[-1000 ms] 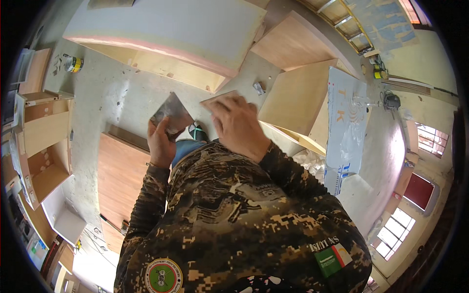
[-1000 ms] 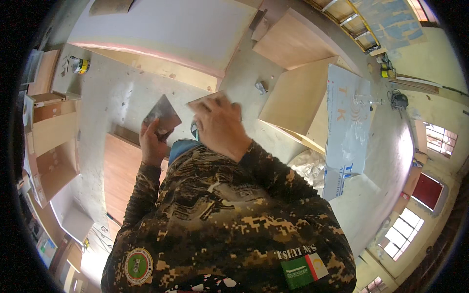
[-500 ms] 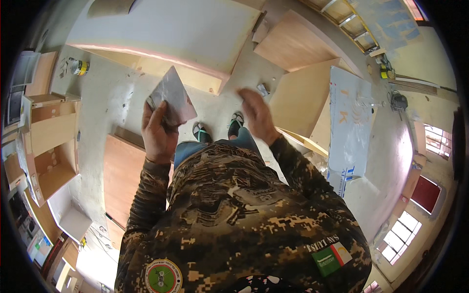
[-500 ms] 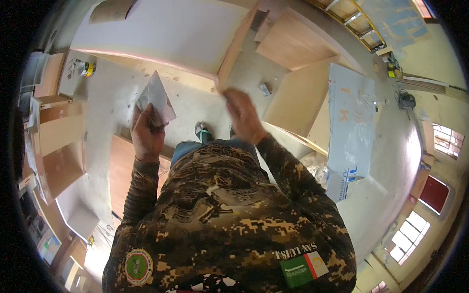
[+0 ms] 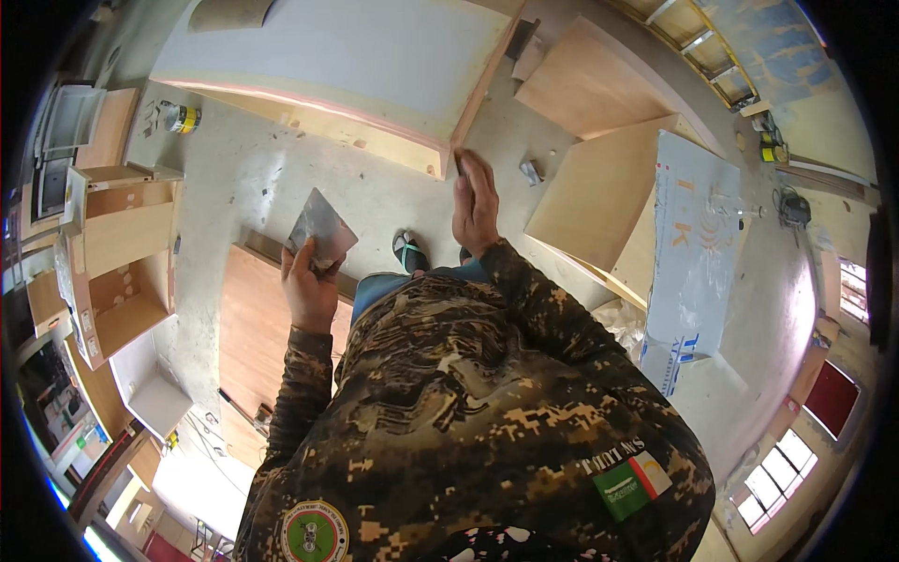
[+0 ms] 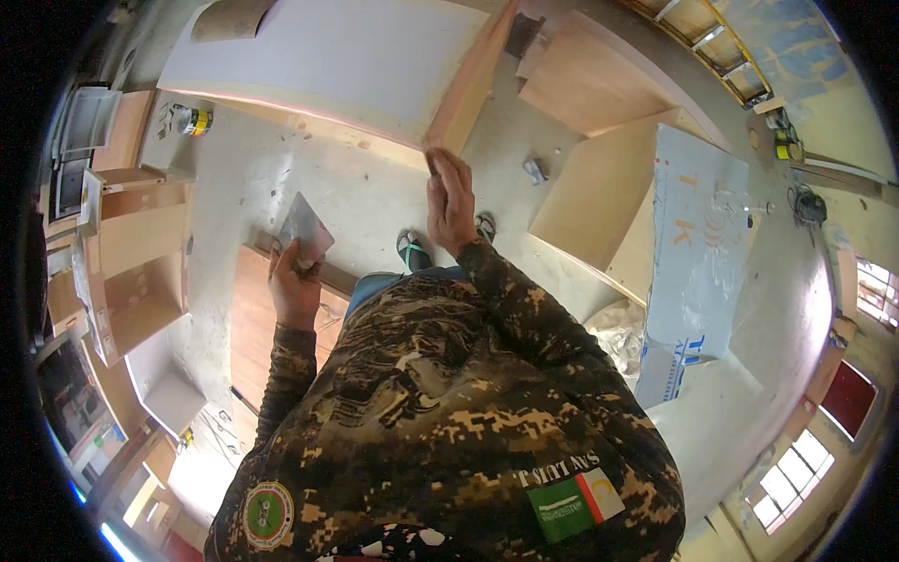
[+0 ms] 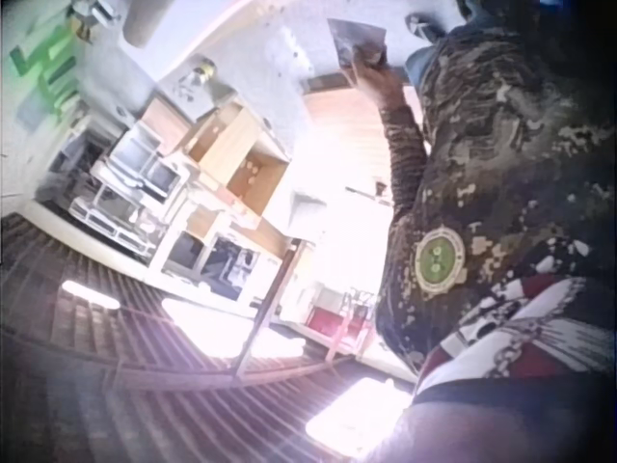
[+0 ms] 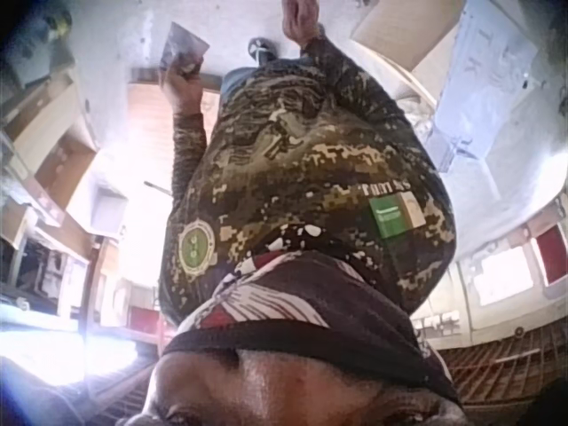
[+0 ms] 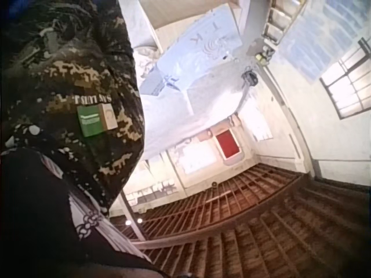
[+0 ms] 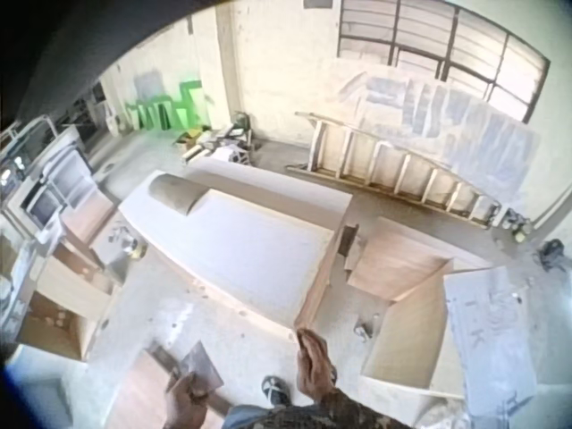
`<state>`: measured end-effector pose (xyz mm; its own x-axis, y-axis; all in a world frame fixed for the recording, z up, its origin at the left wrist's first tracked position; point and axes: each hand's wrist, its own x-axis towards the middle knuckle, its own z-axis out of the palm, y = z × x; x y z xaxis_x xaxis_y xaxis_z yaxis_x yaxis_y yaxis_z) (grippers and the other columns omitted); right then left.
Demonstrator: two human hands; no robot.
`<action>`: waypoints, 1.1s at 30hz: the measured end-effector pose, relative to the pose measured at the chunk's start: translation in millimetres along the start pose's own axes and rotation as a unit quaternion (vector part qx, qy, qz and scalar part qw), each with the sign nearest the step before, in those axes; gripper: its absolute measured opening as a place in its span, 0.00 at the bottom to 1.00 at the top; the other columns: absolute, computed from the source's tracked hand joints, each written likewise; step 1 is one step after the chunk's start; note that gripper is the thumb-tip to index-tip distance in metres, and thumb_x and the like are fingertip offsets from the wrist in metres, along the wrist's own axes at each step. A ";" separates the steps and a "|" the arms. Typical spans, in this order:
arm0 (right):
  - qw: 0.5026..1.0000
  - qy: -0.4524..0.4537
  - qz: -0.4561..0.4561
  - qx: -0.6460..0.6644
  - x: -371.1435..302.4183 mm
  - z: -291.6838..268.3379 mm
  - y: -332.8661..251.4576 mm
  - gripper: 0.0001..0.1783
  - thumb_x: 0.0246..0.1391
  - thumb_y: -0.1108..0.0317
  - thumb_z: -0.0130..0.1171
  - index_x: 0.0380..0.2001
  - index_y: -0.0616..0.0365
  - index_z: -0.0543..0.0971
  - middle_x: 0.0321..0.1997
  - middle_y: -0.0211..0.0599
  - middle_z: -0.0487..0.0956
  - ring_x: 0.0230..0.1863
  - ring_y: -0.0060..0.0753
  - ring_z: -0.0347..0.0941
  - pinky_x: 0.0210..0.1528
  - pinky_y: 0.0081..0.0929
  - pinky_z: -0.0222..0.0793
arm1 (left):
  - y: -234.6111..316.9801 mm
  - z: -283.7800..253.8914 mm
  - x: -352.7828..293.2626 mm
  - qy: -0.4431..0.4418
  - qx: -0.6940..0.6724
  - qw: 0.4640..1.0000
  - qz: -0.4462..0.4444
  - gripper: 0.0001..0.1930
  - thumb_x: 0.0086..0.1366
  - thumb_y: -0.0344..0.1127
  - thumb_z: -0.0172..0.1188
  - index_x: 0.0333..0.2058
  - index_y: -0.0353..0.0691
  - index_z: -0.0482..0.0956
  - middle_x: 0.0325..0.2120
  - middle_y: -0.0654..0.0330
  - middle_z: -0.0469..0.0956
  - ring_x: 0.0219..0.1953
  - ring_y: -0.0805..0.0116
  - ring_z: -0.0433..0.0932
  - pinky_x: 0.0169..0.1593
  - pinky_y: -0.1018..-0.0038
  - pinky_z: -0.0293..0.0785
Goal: The person sands the edges and corners of a wooden furniture structure using pieces of sandpaper.
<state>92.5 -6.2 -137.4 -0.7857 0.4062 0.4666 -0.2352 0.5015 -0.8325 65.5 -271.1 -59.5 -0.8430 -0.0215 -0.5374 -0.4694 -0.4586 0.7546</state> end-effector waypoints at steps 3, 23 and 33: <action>0.980 -0.197 0.011 0.006 -20.9 -23.9 -11.9 0.17 0.65 0.72 0.50 0.55 0.63 0.74 0.56 0.51 0.74 0.55 0.51 0.70 0.60 0.39 0.64 | -7.2 8.0 0.1 0.005 0.026 1.000 -0.006 0.15 0.68 0.30 0.52 0.53 0.40 0.67 0.46 0.57 0.75 0.46 0.62 0.78 0.41 0.65 0.82; 0.905 -0.400 -0.053 -0.131 -3.9 -57.0 -75.9 0.22 0.55 0.68 0.59 0.54 0.42 0.77 0.48 0.32 0.76 0.56 0.43 0.68 0.56 0.44 0.63 | 8.1 84.5 10.7 -0.143 0.234 0.869 0.413 0.16 0.69 0.26 0.56 0.51 0.32 0.62 0.42 0.58 0.73 0.43 0.73 0.71 0.46 0.78 0.70; 0.995 0.051 0.045 0.072 33.2 -5.7 29.8 0.20 0.70 0.63 0.39 0.58 0.64 0.63 0.57 0.46 0.66 0.56 0.38 0.64 0.60 0.32 0.60 | 10.1 40.3 15.6 -0.057 0.258 0.921 0.287 0.14 0.71 0.29 0.53 0.51 0.31 0.64 0.45 0.56 0.74 0.45 0.72 0.72 0.49 0.76 0.71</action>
<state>62.6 26.6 -145.0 -0.7471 0.5227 0.4107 -0.2519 0.3491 -0.9026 37.1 -240.3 -45.1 -0.9994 -0.0215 0.0271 0.0252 0.0835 0.9962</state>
